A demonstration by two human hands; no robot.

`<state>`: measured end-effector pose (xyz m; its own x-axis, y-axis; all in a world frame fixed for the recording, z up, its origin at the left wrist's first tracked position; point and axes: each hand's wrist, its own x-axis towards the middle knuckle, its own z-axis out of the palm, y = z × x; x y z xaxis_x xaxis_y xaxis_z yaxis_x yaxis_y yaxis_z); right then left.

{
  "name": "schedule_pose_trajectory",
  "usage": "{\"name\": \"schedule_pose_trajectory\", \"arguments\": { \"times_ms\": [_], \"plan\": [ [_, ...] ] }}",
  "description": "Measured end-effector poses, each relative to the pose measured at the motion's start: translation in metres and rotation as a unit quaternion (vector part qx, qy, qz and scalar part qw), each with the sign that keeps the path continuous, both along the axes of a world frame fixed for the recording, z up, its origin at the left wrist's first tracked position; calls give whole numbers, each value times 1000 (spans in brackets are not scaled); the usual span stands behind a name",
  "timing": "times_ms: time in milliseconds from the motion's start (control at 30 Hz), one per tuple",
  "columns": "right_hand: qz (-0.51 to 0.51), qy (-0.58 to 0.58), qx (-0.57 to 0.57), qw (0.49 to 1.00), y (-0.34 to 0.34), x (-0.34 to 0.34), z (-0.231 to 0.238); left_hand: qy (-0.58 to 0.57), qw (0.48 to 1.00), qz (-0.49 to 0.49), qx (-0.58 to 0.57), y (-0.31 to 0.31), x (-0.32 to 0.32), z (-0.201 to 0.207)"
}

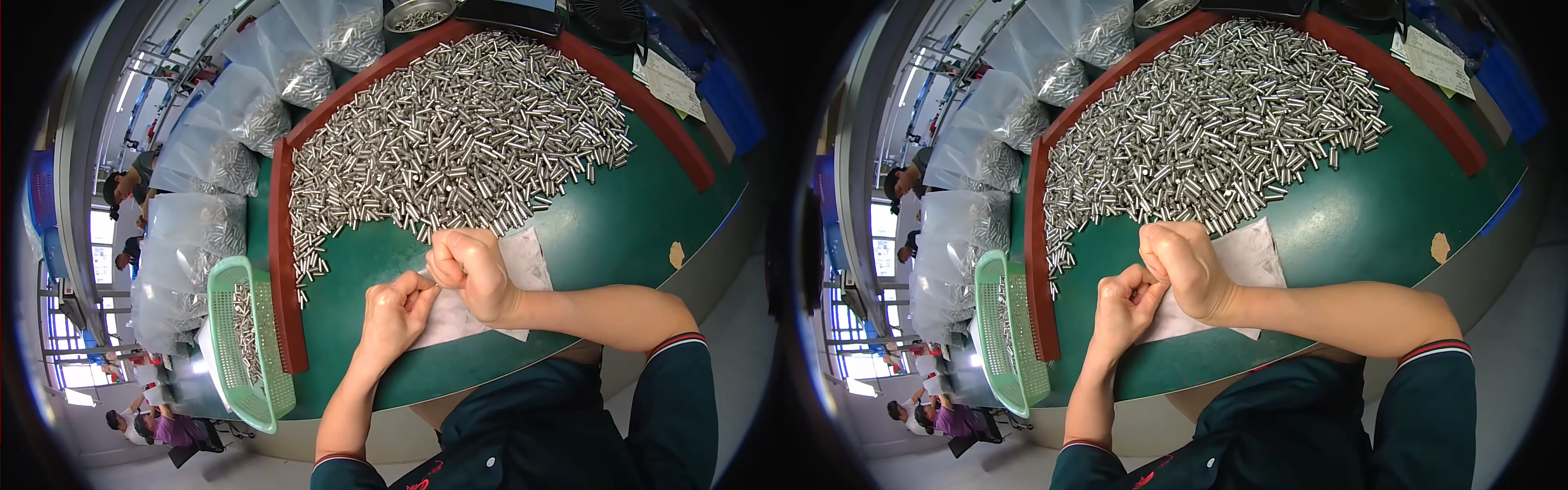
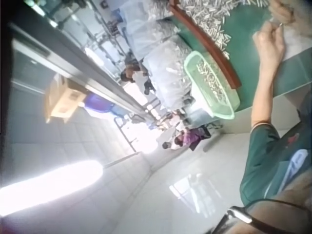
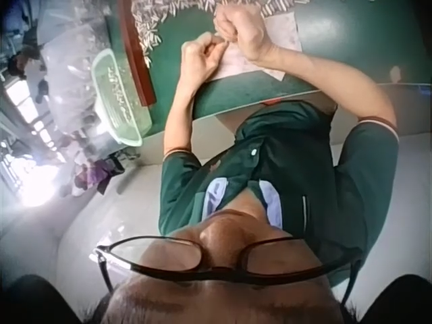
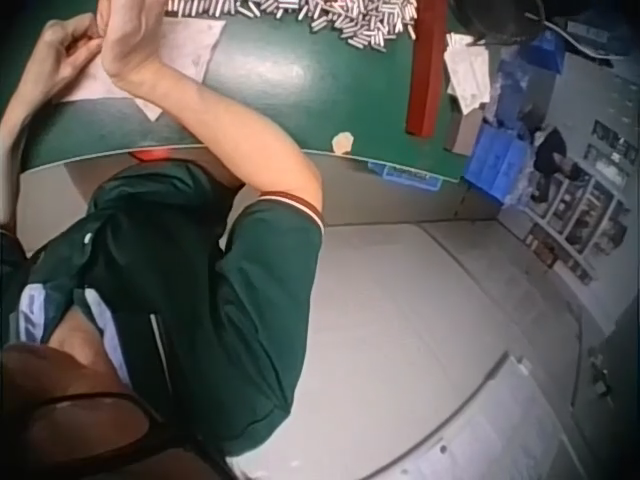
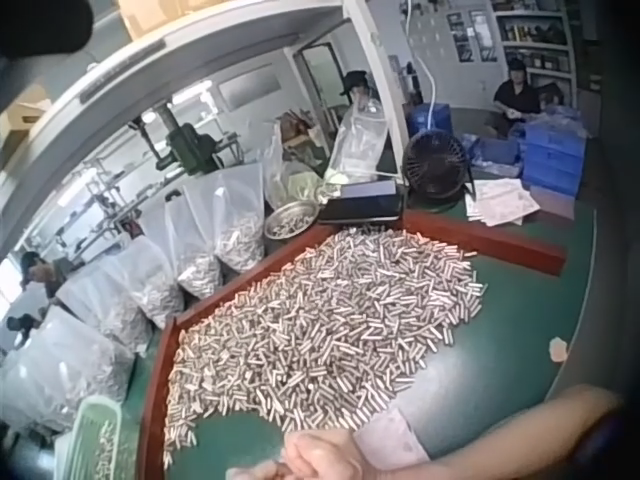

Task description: Sorting and inspecting small metal industrial components at a workbench.

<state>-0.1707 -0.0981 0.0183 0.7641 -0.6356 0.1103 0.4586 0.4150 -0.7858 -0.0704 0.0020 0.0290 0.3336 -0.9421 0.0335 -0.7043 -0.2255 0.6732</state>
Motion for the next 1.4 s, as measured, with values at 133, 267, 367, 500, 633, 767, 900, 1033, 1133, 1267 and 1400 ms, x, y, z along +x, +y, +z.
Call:
{"name": "schedule_pose_trajectory", "arguments": {
  "times_ms": [133, 267, 367, 500, 633, 767, 900, 1033, 1133, 1267, 1400],
  "plan": [
    [-2, -13, 1, 1000, -2, 2, 8, -6, 1000, 11, -24, 3, 2, 1],
    [22, 13, -17, 1000, -8, -2, 8, 264, 957, 115, -39, 3, 12, 7],
    [37, 1, 18, 999, -6, -3, 6, 701, 705, 50, -93, 6, 25, 3],
    [44, -2, 69, 997, -9, -2, 6, 713, 694, 36, -90, 10, 34, -12],
    [51, -7, 74, 996, -10, -1, 6, 695, 711, 46, -96, 10, 35, -15],
    [54, -7, 73, 996, -11, 1, 6, 699, 708, 47, -94, 9, 37, -15],
    [56, -8, 84, 995, -13, 2, 6, 712, 693, 65, -92, 7, 36, -10],
    [56, -10, 89, 994, -14, 2, 5, 710, 694, 94, -69, 7, 38, -6],
    [55, -4, 93, 994, -14, 1, 6, 706, 698, 103, -69, 8, 37, -6],
    [54, -4, 95, 994, -14, 1, 6, 734, 661, 117, -102, 7, 36, -3],
    [57, -4, 104, 993, -15, 2, 3, 596, 779, 111, -162, 5, 46, 0]
  ]
}}
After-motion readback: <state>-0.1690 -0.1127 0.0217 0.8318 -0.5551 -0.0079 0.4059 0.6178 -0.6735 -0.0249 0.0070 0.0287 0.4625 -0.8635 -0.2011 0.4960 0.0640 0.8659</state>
